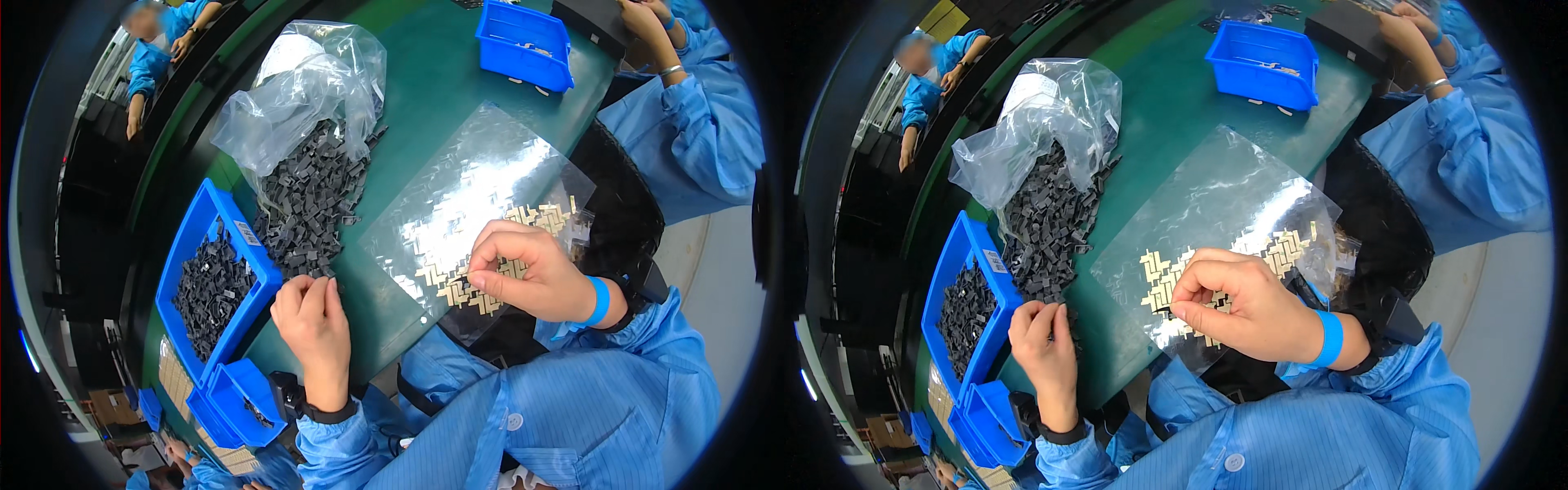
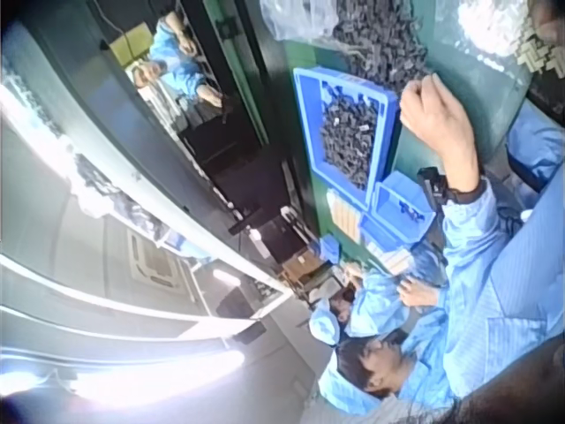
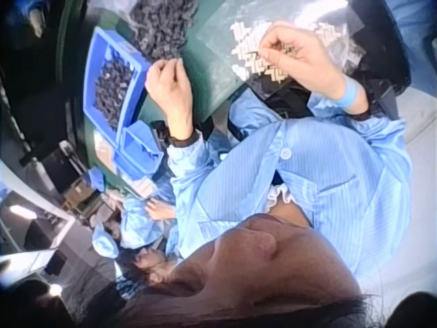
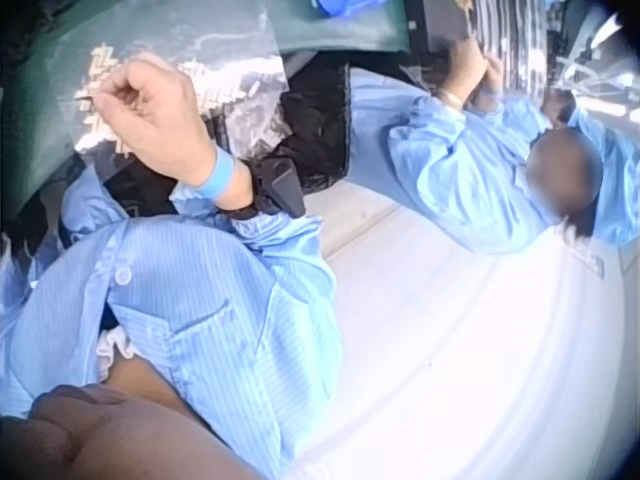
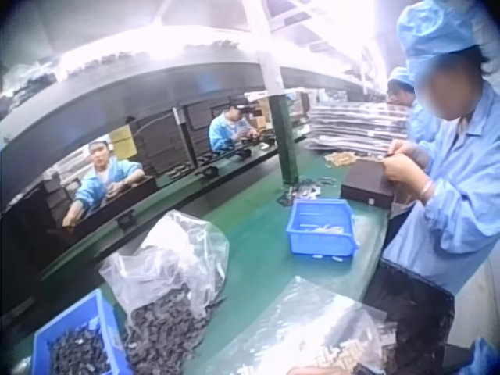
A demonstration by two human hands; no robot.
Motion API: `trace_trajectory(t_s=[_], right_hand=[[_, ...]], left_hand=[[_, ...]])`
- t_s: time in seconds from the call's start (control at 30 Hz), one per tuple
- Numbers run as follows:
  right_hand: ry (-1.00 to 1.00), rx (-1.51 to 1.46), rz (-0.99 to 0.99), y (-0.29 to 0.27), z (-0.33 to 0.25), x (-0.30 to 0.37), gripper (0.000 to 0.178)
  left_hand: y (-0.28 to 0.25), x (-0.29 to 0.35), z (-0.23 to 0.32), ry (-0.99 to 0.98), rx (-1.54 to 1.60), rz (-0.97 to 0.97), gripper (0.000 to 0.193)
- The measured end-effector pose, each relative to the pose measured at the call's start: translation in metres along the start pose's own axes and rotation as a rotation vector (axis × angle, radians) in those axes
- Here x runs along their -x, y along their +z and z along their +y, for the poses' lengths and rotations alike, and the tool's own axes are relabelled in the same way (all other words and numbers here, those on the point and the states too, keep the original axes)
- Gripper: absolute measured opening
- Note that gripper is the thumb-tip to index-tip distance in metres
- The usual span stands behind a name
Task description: Assembling small plastic and metal components at a factory workstation.
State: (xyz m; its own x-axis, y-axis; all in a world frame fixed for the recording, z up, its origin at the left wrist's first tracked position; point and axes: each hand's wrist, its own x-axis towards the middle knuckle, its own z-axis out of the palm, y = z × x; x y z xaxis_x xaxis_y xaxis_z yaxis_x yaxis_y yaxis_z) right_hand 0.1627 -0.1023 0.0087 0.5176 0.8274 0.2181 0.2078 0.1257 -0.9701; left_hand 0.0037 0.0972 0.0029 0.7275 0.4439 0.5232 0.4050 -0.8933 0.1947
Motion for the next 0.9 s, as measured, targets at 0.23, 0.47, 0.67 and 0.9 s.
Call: trace_trajectory(t_s=[0.23,0.47,0.67,0.9], right_hand=[[-0.140,-0.043,0.021,0.011,-0.005,-0.008,0.008],[-0.245,-0.126,-0.016,0.028,-0.009,-0.007,0.028],[-0.280,-0.097,0.051,0.027,-0.012,0.000,0.029],[-0.407,0.056,0.158,0.029,-0.009,0.000,0.026]], left_hand=[[-0.021,0.005,0.022,-0.331,0.839,-0.112,0.009],[-0.027,0.021,0.048,-0.559,1.920,-0.520,0.015],[-0.016,0.026,0.061,-0.639,2.177,-0.570,0.014],[-0.012,0.026,0.078,-0.742,2.062,-0.427,0.022]])
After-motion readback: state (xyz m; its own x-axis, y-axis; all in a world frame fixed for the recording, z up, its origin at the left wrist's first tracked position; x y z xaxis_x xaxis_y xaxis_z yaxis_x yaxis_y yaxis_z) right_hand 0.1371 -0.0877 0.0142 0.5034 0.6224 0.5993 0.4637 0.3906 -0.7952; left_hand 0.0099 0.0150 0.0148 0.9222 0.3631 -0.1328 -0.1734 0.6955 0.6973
